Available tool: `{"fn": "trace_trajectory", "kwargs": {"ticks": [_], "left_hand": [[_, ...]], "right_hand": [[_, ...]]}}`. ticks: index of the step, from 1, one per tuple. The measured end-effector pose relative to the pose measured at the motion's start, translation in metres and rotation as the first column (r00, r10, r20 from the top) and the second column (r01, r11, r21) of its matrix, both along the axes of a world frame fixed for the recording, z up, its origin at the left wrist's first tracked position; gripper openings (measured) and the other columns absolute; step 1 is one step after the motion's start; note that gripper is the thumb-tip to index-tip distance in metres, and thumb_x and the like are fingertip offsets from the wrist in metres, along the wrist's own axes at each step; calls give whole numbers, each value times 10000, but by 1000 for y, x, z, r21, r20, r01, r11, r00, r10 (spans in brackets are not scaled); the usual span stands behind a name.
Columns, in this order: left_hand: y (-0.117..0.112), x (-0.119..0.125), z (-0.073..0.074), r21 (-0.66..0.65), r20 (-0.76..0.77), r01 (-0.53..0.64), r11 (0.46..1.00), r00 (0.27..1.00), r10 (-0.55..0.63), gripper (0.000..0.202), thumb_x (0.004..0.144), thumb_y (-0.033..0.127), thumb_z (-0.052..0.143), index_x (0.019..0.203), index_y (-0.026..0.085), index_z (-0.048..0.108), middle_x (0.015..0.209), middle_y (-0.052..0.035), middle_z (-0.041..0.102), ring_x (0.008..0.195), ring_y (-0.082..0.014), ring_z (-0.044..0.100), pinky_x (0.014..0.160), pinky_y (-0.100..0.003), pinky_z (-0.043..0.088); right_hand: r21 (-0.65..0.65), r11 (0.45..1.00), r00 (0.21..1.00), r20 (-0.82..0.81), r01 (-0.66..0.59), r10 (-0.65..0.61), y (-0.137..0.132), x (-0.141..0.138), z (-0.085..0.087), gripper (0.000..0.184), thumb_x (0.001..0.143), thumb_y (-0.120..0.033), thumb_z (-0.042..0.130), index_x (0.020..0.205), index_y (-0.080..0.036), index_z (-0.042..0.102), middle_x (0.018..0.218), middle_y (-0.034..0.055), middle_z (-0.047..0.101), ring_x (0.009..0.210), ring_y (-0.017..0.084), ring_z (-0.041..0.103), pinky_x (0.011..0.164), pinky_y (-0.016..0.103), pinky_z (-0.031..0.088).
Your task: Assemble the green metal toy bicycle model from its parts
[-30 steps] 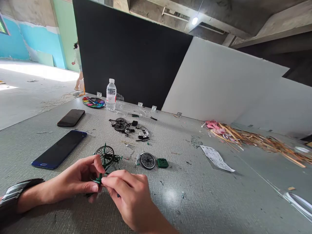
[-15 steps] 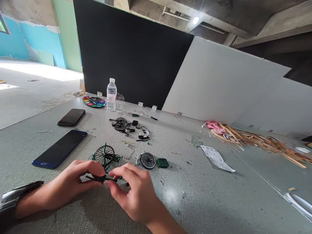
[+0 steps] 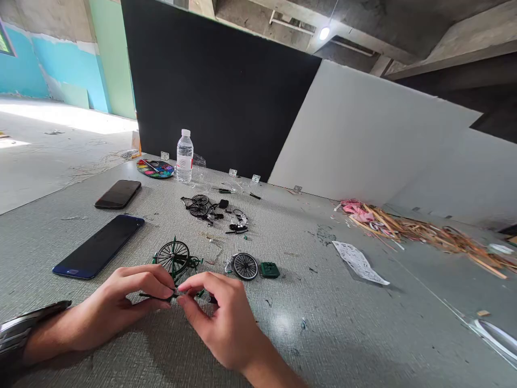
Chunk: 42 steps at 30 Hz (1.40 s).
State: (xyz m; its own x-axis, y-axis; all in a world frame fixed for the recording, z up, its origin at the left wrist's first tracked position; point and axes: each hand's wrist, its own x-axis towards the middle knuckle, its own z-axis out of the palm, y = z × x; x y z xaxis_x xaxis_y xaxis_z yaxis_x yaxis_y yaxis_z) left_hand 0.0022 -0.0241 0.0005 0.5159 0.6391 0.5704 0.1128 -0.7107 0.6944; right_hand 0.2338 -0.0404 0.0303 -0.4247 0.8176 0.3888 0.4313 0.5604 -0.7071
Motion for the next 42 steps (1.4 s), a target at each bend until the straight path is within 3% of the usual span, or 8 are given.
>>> {"fn": "trace_trajectory", "kwargs": {"ticks": [4,9,15,20,25,31,38,42], "left_hand": [[0,0,0,-7,-7,-17,1000,1000,17,191,947,34,676,1017,211,697,975,-27,752,846,-155,720,781,-236,552],[1,1,1,-42,-65,-15,999,998,12,133,956,79,679,998,201,712,957,-42,763,832,-172,727,766,-249,562],[1,3,1,-97,-156,105,990,980,-119,148,952,74,634,966,196,718,941,-52,744,811,-178,711,727,-247,557],[0,2,-1,-112,-206,101,989,971,-123,126,960,94,638,954,202,702,925,-43,733,810,-188,693,721,-256,525],[1,1,-2,-101,-210,113,988,969,-133,90,989,140,630,958,200,689,912,-44,728,800,-192,681,711,-263,512],[2,1,-1,-65,-246,115,991,961,-128,43,1005,218,673,972,204,695,906,-37,742,833,-211,683,782,-303,504],[1,1,2,-90,-228,125,988,963,-143,65,997,160,658,988,202,708,904,-38,739,813,-196,683,726,-275,499],[1,1,0,-84,-235,125,989,962,-142,73,980,144,671,1002,204,705,921,-37,746,830,-202,689,742,-280,502]], "right_hand": [[-9,998,998,-10,63,-63,2,3,3,139,964,-343,633,1024,-255,722,768,-13,676,561,123,514,451,252,375],[-46,972,970,-68,231,-234,14,18,4,252,1016,-421,539,1076,-209,661,704,-33,535,547,124,468,471,250,381],[28,916,911,-124,400,-394,35,42,-3,348,1080,-441,414,1091,-198,662,849,38,646,702,170,581,649,299,482],[118,903,910,-110,412,-401,42,49,-2,346,1075,-446,472,1100,-220,733,1080,100,693,935,220,654,807,338,520],[133,928,937,-46,349,-346,40,48,1,337,1060,-453,519,1079,-229,771,970,80,690,729,182,616,661,307,509],[157,947,958,14,279,-285,39,47,4,267,1049,-408,559,1015,-231,758,937,65,730,775,195,659,674,311,512],[283,878,914,15,385,-406,47,63,10,255,1046,-384,560,962,-227,743,955,73,737,810,214,675,719,344,527],[284,876,908,38,390,-417,51,68,7,274,1049,-390,553,957,-219,746,960,83,743,812,214,687,716,338,542]]}}
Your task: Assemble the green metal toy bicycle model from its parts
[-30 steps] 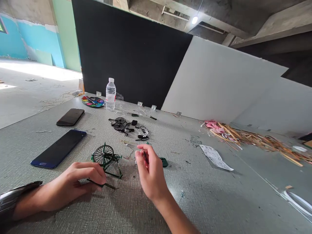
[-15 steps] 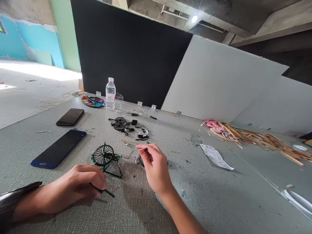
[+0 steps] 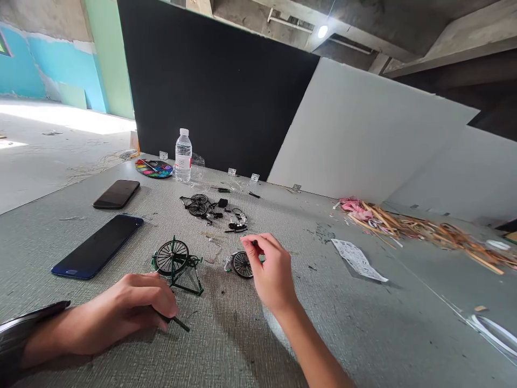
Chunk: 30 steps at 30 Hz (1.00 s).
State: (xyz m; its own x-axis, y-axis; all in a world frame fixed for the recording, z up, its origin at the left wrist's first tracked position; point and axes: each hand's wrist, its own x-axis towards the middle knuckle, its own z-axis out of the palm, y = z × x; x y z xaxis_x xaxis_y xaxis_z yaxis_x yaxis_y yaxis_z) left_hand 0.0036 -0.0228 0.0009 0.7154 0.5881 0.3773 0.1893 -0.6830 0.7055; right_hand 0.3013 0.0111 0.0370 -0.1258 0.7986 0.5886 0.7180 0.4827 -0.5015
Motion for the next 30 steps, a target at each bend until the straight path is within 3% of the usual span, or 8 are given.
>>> {"fn": "trace_trajectory", "kwargs": {"ticks": [7,16,22,30], "left_hand": [[-2,0,-2,-7,24,20,1000,1000,-19,85,977,115,647,964,183,697,891,-40,722,785,-187,679,700,-257,513],[-2,-1,-2,4,43,14,1000,999,-14,119,963,77,648,986,181,702,948,-53,755,825,-195,714,720,-246,547],[-4,0,-2,-30,42,28,999,999,-26,144,954,55,644,984,181,705,947,-49,749,800,-181,699,721,-247,540],[-2,-1,-3,-18,38,26,999,999,-26,137,947,67,651,982,190,702,931,-40,741,796,-179,690,691,-234,523]], "right_hand": [[-29,999,997,68,36,-34,15,14,-15,217,1012,-333,578,997,-206,753,984,87,765,839,217,724,713,326,589],[-150,985,913,407,86,-17,38,33,-32,276,936,-93,547,1046,-190,780,1014,112,787,935,285,717,827,405,544],[-203,975,860,510,93,24,35,31,-29,254,982,-129,516,1011,-188,761,987,104,780,935,290,694,818,400,515],[-228,970,847,530,87,49,28,26,-23,272,1004,-156,486,1018,-212,752,981,79,756,872,241,710,781,358,520]]}}
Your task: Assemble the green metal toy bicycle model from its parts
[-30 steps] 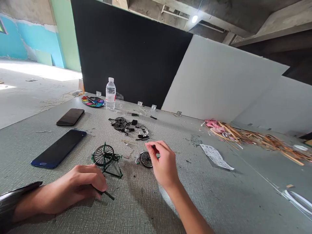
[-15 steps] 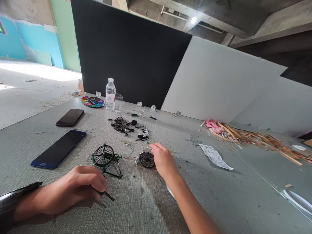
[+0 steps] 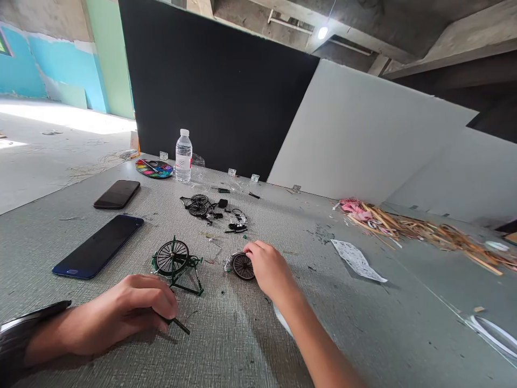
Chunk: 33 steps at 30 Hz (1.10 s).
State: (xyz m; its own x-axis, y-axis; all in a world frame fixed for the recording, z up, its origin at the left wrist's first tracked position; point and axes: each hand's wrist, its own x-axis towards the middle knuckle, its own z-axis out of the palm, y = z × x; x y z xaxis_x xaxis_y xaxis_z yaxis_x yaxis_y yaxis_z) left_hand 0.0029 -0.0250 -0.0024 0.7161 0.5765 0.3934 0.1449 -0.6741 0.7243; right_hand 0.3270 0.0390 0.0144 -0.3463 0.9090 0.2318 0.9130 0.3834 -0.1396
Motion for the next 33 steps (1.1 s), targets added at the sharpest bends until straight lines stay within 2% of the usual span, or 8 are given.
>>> {"fn": "trace_trajectory", "kwargs": {"ticks": [7,14,19,29,33], "left_hand": [[1,1,1,14,-26,-3,1000,1000,3,122,973,101,621,968,192,701,903,-35,736,775,-176,680,695,-248,513],[0,1,1,30,-22,-6,1000,1000,6,103,997,149,614,985,195,706,917,-40,747,774,-180,688,687,-251,515],[0,2,3,61,-21,-4,998,1000,5,130,1028,192,589,964,196,702,852,-24,724,715,-162,664,645,-240,503],[0,1,3,67,-7,4,998,1000,-4,114,1038,221,601,986,197,700,916,-47,754,790,-188,704,715,-276,556],[0,1,3,67,-15,-1,998,1000,2,115,1038,205,598,991,197,703,892,-40,743,749,-174,688,668,-255,538]], "right_hand": [[15,1000,1000,12,-27,26,1,-6,0,341,1017,-132,461,1143,-217,766,984,79,754,900,239,709,793,345,531],[15,998,998,29,-61,60,2,-5,-5,502,939,-2,408,1242,-222,742,1004,95,717,896,232,681,796,346,538],[7,996,995,25,-93,93,5,-6,-8,545,905,12,397,1248,-222,750,1019,106,706,912,226,680,822,338,542],[9,996,996,1,-92,91,2,-10,-4,548,921,-11,373,1237,-235,761,991,100,705,877,213,686,801,330,547],[6,996,996,2,-86,86,1,-12,-4,535,927,-18,378,1234,-234,760,1000,100,700,874,208,687,805,328,541]]}}
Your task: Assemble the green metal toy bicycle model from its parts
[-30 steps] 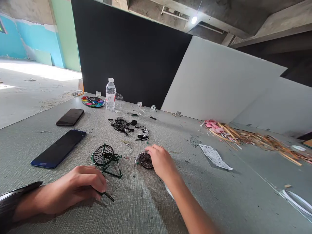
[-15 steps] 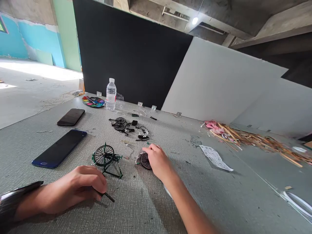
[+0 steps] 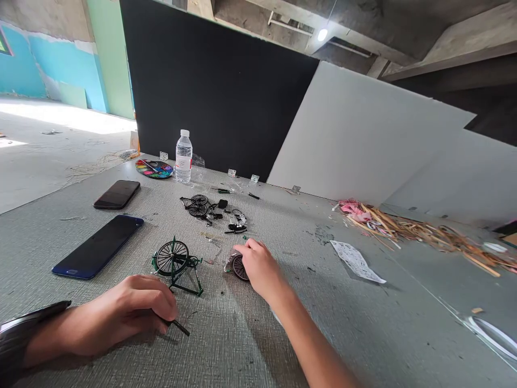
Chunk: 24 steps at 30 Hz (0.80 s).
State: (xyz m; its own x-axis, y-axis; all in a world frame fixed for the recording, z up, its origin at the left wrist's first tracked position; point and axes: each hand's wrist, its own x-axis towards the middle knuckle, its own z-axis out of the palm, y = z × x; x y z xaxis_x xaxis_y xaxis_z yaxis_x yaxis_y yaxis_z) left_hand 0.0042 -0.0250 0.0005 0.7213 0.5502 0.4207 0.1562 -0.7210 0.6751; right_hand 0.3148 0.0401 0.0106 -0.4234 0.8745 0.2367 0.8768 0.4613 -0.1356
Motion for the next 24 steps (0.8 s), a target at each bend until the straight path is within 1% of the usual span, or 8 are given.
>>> {"fn": "trace_trajectory", "kwargs": {"ticks": [5,11,15,20,24], "left_hand": [[0,0,0,11,4,7,1000,1000,-7,98,1041,218,609,992,200,692,914,-44,741,774,-181,699,698,-263,554],[0,0,0,11,-4,6,1000,1000,-6,115,1046,224,596,985,192,689,896,-47,737,777,-185,697,699,-269,559],[0,0,-3,-15,-2,9,1000,1000,-9,98,1031,208,610,978,189,691,933,-60,757,816,-204,710,726,-288,554],[1,0,-4,-20,2,12,1000,1000,-12,92,1024,195,608,987,191,693,914,-55,754,776,-193,699,686,-270,536],[0,-2,-4,-17,-6,10,1000,1000,-11,89,1028,209,611,989,191,690,936,-59,759,812,-205,710,714,-279,544]], "right_hand": [[-10,1000,1000,3,6,-6,-1,-1,1,540,933,-18,369,1256,-224,749,983,97,696,847,205,687,765,313,535],[-14,1000,1000,2,-9,9,-1,-1,0,557,933,-14,360,1278,-234,737,991,91,688,870,205,684,785,314,533],[-7,1000,1000,-11,-17,17,0,0,-2,547,938,-16,369,1264,-247,743,992,88,692,887,212,684,799,325,541],[0,1000,999,-25,-26,26,2,2,-7,544,935,-8,381,1265,-249,739,1005,84,689,883,206,686,806,325,545],[0,1000,998,-46,-31,31,3,3,-8,531,936,-11,399,1259,-261,738,998,76,688,883,202,684,806,323,548]]}}
